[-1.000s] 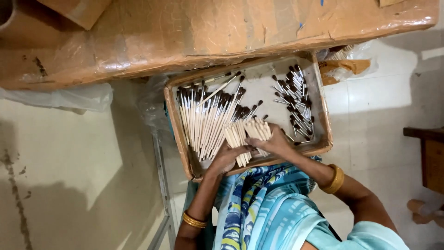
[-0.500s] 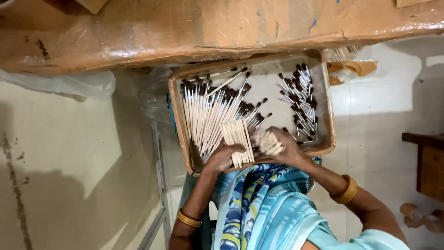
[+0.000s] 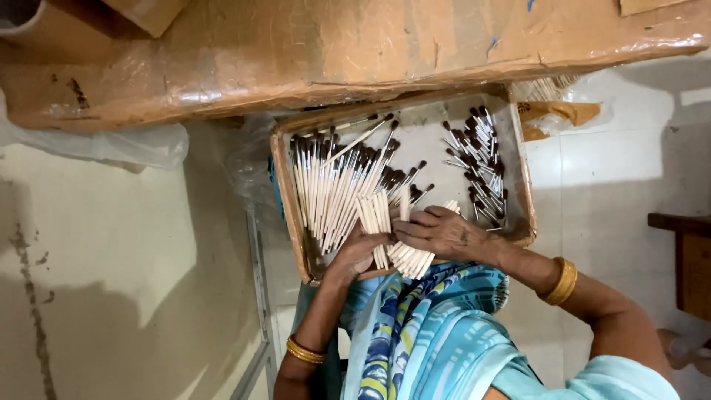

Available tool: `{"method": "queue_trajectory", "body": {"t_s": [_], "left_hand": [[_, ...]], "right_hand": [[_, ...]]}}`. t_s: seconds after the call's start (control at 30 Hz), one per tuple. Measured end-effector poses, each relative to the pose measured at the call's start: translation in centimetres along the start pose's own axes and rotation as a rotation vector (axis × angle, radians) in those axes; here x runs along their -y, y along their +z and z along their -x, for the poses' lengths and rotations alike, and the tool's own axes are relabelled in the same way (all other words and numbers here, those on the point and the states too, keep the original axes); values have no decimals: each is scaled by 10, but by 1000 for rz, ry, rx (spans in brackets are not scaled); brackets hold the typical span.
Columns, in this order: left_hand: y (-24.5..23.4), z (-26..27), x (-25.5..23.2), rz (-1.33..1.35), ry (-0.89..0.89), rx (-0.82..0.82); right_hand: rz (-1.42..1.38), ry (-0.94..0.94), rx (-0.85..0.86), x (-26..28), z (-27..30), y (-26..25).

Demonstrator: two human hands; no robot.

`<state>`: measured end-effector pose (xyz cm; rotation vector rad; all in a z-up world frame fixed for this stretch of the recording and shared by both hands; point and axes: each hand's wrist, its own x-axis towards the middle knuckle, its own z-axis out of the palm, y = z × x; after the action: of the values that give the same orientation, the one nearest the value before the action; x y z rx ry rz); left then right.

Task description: Sorting and preparing bundles of wooden paintbrushes at a manufacturing facility.

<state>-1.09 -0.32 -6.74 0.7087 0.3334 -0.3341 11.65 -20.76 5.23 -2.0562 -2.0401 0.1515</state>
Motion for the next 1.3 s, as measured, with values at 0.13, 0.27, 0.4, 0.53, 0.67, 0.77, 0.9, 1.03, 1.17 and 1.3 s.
{"method": "queue_trajectory", "body": {"t_s": [0.13,0.27,0.4,0.53,0.67,0.77,0.9,1.03,1.17,1.3], "left_hand": [[45,5,-47,39,-63,118],[52,3,-62,354,-184,160],[64,5,-68,327,-120,190],[36,-4,-32,10,-61,42],[12,-15,-7,-114,-219,-206],[11,-11,-9,-121,-169,-152],[-16,-19,20,-6,-68,-30],[10,-18,-7,-115,-145,-84],[41,1,-38,127,-64,31],[50,11,-50,224,-98,31]], "right_hand": [[52,-59,-146,-14,25,51],[-752,442,-515,-2,22,60],[-1675,986,-766,6,-4,45],[-1787,999,-648,8,-15,56],[-1509,1108,-582,9,-25,70],[-1362,1134,-517,13,-30,68],[-927,978,-568,12,-32,81],[-945,1186,-480,9,-42,47],[-1244,1301,-649,-1,-14,33],[-1344,1103,-572,4,47,86]]}}
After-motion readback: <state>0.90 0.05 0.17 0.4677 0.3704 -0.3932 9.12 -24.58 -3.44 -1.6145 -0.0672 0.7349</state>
